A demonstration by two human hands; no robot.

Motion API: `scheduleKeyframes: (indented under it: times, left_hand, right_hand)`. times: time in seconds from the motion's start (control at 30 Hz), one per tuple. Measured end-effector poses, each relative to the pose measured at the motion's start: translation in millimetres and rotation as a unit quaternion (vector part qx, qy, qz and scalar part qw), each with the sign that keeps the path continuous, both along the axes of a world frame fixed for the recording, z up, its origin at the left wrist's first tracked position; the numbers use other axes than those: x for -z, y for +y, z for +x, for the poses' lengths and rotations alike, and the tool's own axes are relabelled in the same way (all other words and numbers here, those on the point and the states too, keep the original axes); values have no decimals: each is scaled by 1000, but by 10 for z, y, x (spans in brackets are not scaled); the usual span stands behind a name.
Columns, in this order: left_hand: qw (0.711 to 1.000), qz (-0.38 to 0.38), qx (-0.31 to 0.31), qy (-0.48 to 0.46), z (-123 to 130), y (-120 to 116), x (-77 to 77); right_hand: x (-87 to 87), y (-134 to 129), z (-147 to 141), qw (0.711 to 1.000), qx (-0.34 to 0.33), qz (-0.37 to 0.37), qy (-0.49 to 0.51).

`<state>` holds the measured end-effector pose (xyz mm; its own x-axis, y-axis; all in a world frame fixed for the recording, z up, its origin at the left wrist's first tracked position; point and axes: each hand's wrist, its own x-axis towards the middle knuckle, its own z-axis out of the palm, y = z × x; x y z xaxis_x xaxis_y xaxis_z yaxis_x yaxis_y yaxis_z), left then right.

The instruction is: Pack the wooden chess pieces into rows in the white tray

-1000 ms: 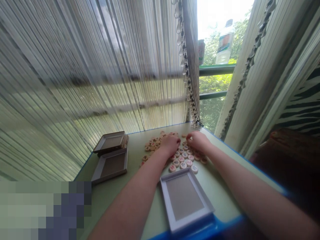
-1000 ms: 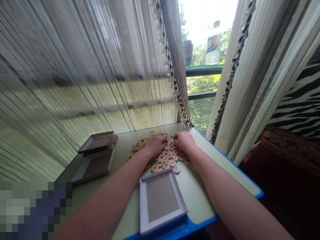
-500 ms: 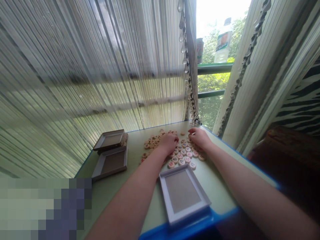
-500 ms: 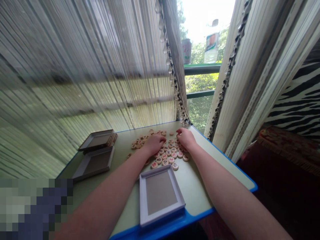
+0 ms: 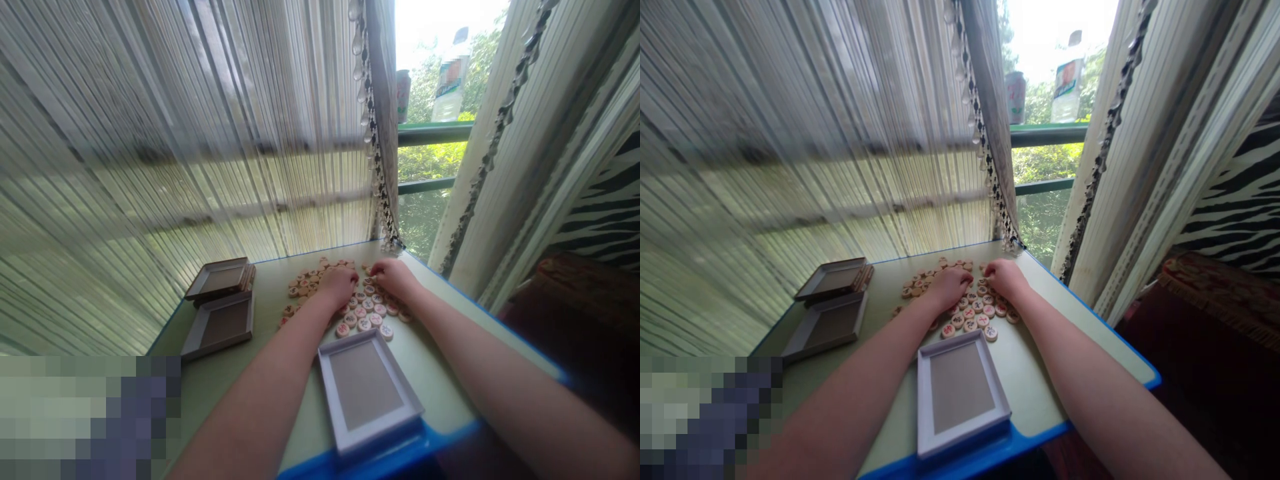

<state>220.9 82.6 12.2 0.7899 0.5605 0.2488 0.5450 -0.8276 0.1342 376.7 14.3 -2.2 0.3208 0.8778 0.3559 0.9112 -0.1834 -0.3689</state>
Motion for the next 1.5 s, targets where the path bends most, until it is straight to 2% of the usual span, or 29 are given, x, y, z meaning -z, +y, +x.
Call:
scheduleKeyframes:
  times: [0.13, 0.23, 0.3, 0.57, 0.8, 0.93, 1.07, 1.33, 1.5]
  left_hand:
    - [1000, 4, -4, -2, -4, -17, -10]
    - [1000, 7, -1, 1, -2, -22, -20]
    - [1000, 4, -2, 5, -1, -26, -27]
    - [1000, -1, -18, -11, -3, -54, -34]
    - [1000, 9, -12, -17, 3, -46, -47]
    - [999, 16, -4, -30, 8, -35, -38]
    - [998, 24, 19, -58, 13, -33, -16]
    - [995, -7, 41, -88, 36, -44, 24]
    - [995, -30, 46, -89, 35, -37, 21]
  right_hand:
    - [36, 57, -16, 999, -18, 24, -45]
    - [43, 74, -31, 995, -65, -25, -76]
    - [22, 57, -36, 993, -70, -46, -89]
    - [-74, -35, -28, 996, 26, -55, -59]
    - [-54, -12, -21, 998, 37, -43, -3]
    - [-28, 4, -51, 1000, 2, -9, -10]
    - [-12, 15, -128, 994, -73, -43, -65]
    - [-13, 6, -145, 997, -37, -40, -58]
    - [19, 10, -102, 994, -73, -26, -78]
